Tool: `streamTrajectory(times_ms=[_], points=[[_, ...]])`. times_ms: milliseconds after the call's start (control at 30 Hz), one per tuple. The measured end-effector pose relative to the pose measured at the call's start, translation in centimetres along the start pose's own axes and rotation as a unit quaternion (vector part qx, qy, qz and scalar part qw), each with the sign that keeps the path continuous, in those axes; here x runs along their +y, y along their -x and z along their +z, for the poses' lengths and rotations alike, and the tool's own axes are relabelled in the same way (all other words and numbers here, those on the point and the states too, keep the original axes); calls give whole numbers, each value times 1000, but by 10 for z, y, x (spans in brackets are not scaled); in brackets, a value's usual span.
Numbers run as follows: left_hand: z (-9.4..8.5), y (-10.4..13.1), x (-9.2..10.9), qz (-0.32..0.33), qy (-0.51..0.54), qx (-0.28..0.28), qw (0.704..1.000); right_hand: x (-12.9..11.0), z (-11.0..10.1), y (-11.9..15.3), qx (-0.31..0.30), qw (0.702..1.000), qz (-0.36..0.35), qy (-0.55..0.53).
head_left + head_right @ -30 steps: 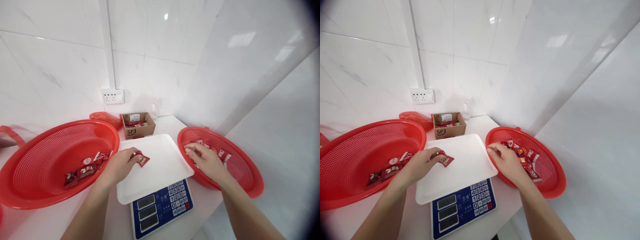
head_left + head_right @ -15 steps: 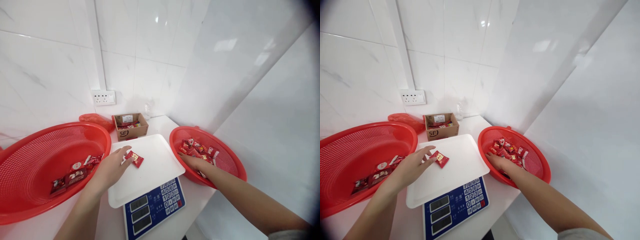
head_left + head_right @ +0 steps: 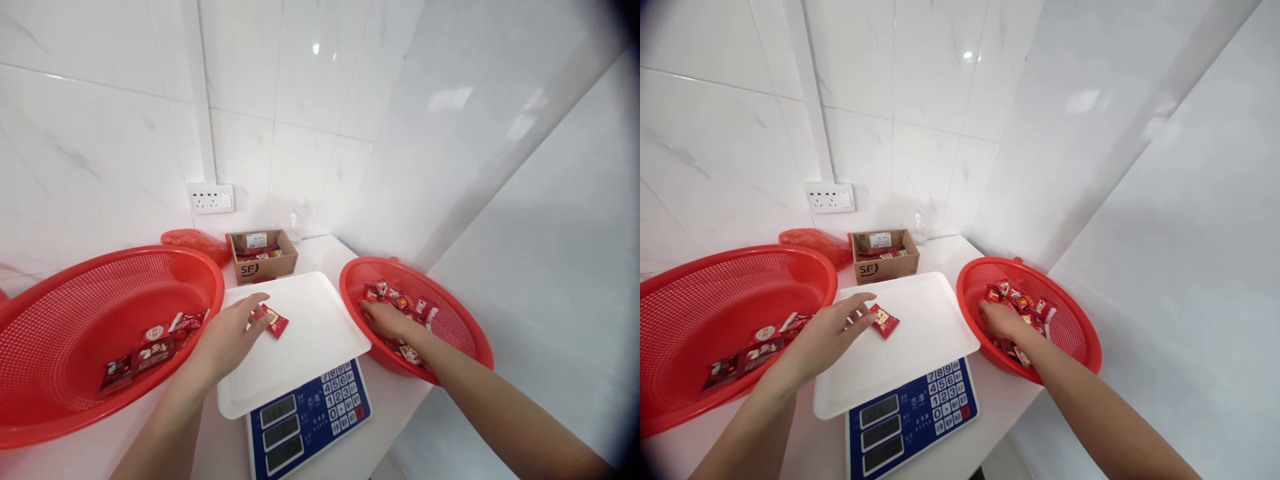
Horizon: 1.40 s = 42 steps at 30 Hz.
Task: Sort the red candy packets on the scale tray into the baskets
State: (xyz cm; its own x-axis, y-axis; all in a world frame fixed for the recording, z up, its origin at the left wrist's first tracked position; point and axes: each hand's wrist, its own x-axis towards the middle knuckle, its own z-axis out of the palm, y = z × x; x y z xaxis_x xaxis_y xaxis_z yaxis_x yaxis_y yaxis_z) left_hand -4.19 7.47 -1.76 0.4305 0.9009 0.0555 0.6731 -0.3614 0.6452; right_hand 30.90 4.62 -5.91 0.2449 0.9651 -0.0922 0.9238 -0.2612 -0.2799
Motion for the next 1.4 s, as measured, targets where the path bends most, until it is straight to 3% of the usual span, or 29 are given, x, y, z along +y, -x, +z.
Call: streamTrajectory(times_ms=[133,233,400,500,633,733,867,1067,1200,1400], points=[[1,3,8,26,80,-9,996,-19,-29,3,109,986,-8,-125],[8,8,15,47,135,-31,989,-52,-38,19,153,955,-57,-248],[25,18,28,85,229,-117,963,-122,-12,51,106,897,-136,-408],[31,18,33,104,277,-108,949,-150,10,62,84,870,-156,-459],[29,14,30,60,333,-27,941,-160,20,68,57,815,-189,-544],[22,13,26,72,436,-33,897,-154,17,69,38,776,-197,-598],[16,16,27,103,507,-79,852,-149,9,72,-4,783,-171,-598],[14,22,37,62,487,-78,868,-152,2,81,54,793,-149,-588],[14,23,40,32,508,-54,859,-153,3,86,99,808,-148,-562],[16,25,35,54,485,-44,872,-148,0,84,50,834,-164,-524]])
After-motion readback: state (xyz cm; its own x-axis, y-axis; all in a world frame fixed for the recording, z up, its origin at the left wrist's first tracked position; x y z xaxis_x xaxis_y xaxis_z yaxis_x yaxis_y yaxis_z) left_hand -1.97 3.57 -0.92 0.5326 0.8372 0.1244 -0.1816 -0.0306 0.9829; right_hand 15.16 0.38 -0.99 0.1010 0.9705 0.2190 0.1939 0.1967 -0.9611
